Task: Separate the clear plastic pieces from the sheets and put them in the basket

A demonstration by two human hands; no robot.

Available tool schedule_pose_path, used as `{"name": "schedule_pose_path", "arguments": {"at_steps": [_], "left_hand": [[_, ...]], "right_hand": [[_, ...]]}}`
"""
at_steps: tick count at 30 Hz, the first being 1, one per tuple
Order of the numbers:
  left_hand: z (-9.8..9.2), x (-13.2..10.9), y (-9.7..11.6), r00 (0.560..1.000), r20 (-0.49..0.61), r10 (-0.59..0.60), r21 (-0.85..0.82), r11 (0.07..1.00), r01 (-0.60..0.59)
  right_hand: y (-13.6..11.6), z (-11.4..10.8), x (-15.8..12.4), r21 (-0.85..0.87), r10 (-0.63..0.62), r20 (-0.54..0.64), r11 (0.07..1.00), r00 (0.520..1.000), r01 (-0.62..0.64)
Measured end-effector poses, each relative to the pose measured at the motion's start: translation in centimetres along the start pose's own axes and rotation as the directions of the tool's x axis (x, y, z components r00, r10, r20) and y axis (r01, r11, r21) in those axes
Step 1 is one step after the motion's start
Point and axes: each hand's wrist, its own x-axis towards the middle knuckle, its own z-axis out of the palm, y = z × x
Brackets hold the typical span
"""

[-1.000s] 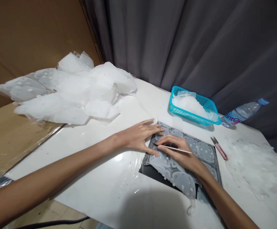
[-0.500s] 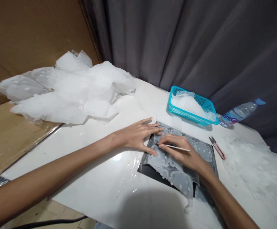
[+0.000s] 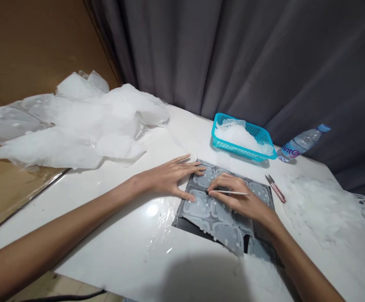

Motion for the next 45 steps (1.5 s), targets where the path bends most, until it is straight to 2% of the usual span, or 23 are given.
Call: {"name": "schedule_pose_path", "arguments": {"at_steps": [5, 12, 16, 24, 26, 29, 30, 32, 34, 38, 45], "left_hand": [[-0.5, -0.3, -1.3, 0.999, 0.024, -0.04, -0.002, 0.999, 0.04], [-1.8, -0.6, -2.0, 0.994, 0.076, -0.078, 0.005, 0.997, 0.078], [-2.2, -0.9, -2.0, 0.996, 0.075, -0.046, -0.023, 0.999, 0.048], [-2.6, -1.3, -1.5, 0.988, 0.077, -0.137, -0.046, 0.989, 0.141], [-2.3, -0.7, -0.4, 0.992, 0.001, -0.128, -0.029, 0.991, 0.128], [-0.8, 0.9, 2.7, 0.985, -0.164, -0.058, -0.045, 0.998, 0.051], [0.0, 1.5, 3.9, 0.984, -0.175, -0.023, -0.067, 0.998, 0.011], [1.5, 2.6, 5.9, 0.992, -0.124, 0.013, -0.117, 0.993, -0.028], [2.7, 3.1, 6.9, 0.998, -0.051, 0.03, -0.15, 0.988, -0.037], [3.5, 3.2, 6.0, 0.999, 0.013, 0.031, -0.147, 0.989, -0.029], [2.5, 2.8, 4.7, 0.996, 0.03, 0.082, -0.111, 0.991, -0.078]], "right_hand": [[0.1, -0.4, -0.3, -0.011, 0.034, -0.006, 0.999, 0.999, -0.034], [0.4, -1.1, -0.7, -0.016, 0.108, -0.014, 0.994, 0.994, -0.108], [0.4, -1.8, -1.1, -0.015, 0.143, 0.025, 0.99, 0.989, -0.142], [1.0, -2.9, -2.3, 0.02, 0.185, 0.038, 0.982, 0.982, -0.186], [1.5, -2.9, -2.3, 0.056, 0.182, 0.033, 0.981, 0.983, -0.184], [2.1, -2.9, -2.3, 0.092, 0.167, 0.033, 0.981, 0.985, -0.169], [2.2, -2.9, -2.3, 0.097, 0.161, 0.03, 0.982, 0.987, -0.163], [2.5, -3.1, -2.4, 0.098, 0.155, 0.025, 0.983, 0.988, -0.157], [2.7, -3.2, -2.7, 0.096, 0.157, 0.022, 0.983, 0.987, -0.158], [3.2, -3.7, -3.5, 0.108, 0.17, 0.005, 0.98, 0.985, -0.169], [3.3, -4.5, -4.7, 0.071, 0.195, -0.002, 0.978, 0.981, -0.194]]}}
